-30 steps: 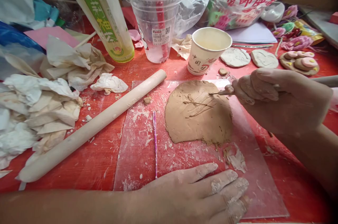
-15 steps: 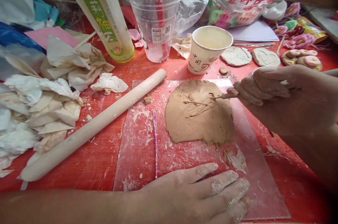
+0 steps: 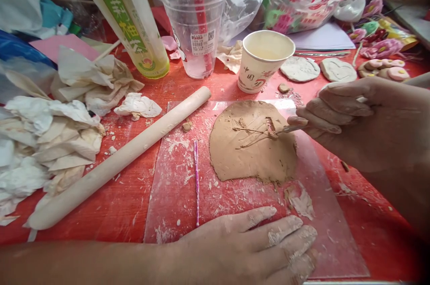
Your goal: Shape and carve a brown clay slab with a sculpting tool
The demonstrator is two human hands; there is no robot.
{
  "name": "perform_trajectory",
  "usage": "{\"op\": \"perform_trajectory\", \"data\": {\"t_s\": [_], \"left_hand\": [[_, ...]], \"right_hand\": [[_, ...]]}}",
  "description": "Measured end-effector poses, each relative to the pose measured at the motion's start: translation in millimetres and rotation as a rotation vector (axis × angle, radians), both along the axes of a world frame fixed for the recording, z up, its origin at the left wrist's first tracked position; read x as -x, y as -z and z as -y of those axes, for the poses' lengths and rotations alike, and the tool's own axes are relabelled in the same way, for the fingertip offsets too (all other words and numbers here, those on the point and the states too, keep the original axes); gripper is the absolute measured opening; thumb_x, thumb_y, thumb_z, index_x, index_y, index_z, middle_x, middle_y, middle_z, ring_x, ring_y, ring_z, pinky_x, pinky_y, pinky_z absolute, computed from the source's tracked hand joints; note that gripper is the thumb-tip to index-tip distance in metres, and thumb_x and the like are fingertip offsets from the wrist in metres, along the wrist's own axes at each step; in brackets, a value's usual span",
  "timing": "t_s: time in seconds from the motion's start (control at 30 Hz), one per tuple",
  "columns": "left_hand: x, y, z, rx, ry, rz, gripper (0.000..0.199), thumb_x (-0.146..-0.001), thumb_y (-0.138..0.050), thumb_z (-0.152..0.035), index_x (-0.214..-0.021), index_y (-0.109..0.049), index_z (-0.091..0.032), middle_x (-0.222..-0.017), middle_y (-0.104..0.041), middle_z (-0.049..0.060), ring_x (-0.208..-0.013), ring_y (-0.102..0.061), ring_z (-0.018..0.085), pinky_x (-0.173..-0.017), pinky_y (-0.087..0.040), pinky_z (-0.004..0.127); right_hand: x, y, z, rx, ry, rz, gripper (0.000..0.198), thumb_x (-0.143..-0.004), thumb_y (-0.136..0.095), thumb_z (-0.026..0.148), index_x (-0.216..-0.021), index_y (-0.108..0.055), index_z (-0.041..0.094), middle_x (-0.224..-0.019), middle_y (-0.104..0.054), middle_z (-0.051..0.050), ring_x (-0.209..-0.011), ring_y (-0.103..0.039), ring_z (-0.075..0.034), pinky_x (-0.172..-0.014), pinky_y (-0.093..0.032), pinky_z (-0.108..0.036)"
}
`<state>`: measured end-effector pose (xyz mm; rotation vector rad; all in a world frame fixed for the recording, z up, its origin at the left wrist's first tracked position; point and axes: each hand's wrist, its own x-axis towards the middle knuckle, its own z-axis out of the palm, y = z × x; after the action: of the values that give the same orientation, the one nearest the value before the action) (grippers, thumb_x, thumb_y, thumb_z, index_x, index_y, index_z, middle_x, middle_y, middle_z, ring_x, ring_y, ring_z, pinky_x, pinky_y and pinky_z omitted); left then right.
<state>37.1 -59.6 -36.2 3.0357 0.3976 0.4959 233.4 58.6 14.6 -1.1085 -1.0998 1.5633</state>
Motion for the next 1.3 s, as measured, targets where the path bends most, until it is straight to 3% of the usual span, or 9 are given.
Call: {"op": "perform_trajectory", "data": {"t_s": [0.33,0.67,0.93,1.23,1.3], "left_hand": [[-0.5,-0.9,0.8,0.006,0.007,-0.012,0.037,-0.094,-0.037,-0.024,-0.128,-0.048,-0.018,-0.137,-0.045,0.003,-0.128,-0.040,0.019,-0.107,-0.032,0.031],[-0.5,0.5,0.0,0.003,0.005,0.002,0.036,-0.094,-0.038,-0.024,-0.128,-0.049,-0.018,-0.137,-0.046,0.002,-0.128,-0.040,0.019,-0.107,-0.032,0.031],[-1.3,0.3,-0.3,-0.009,-0.002,0.013,0.035,-0.094,-0.038,-0.025,-0.126,-0.051,-0.019,-0.136,-0.047,0.001,-0.127,-0.041,0.017,-0.107,-0.033,0.030],[-0.8,0.9,0.7,0.000,0.000,0.012,0.035,-0.094,-0.039,-0.026,-0.126,-0.050,-0.020,-0.136,-0.047,0.001,-0.127,-0.041,0.018,-0.107,-0.033,0.031],[-0.6,0.7,0.7,0.002,0.000,0.013,0.035,-0.094,-0.038,-0.025,-0.126,-0.050,-0.020,-0.136,-0.047,0.001,-0.127,-0.041,0.017,-0.107,-0.033,0.030]], "right_hand": [[-8.3,7.9,-4.0,0.078,-0.075,-0.112,0.035,-0.073,-0.041,0.014,-0.047,-0.017,0.019,-0.046,-0.011,0.004,-0.037,-0.017,-0.006,-0.040,-0.024,-0.030],[-5.2,7.0,5.5,0.144,-0.193,-0.113,0.045,-0.070,-0.057,0.021,-0.047,-0.019,0.018,-0.046,-0.012,0.005,-0.036,-0.018,-0.005,-0.036,-0.015,-0.027],[-4.7,6.4,5.9,0.199,-0.209,-0.104,0.044,-0.070,-0.057,0.023,-0.046,-0.020,0.019,-0.046,-0.013,0.005,-0.038,-0.019,-0.005,-0.037,-0.028,-0.025],[-1.9,9.3,5.9,0.349,-0.104,-0.128,0.038,-0.077,-0.052,0.017,-0.047,-0.030,0.020,-0.047,-0.015,0.006,-0.038,-0.018,-0.004,-0.036,-0.039,-0.021],[-0.7,10.6,6.4,0.289,-0.011,-0.145,0.036,-0.076,-0.053,0.012,-0.047,-0.033,0.020,-0.047,-0.018,0.006,-0.038,-0.019,-0.003,-0.034,-0.039,-0.022]]}}
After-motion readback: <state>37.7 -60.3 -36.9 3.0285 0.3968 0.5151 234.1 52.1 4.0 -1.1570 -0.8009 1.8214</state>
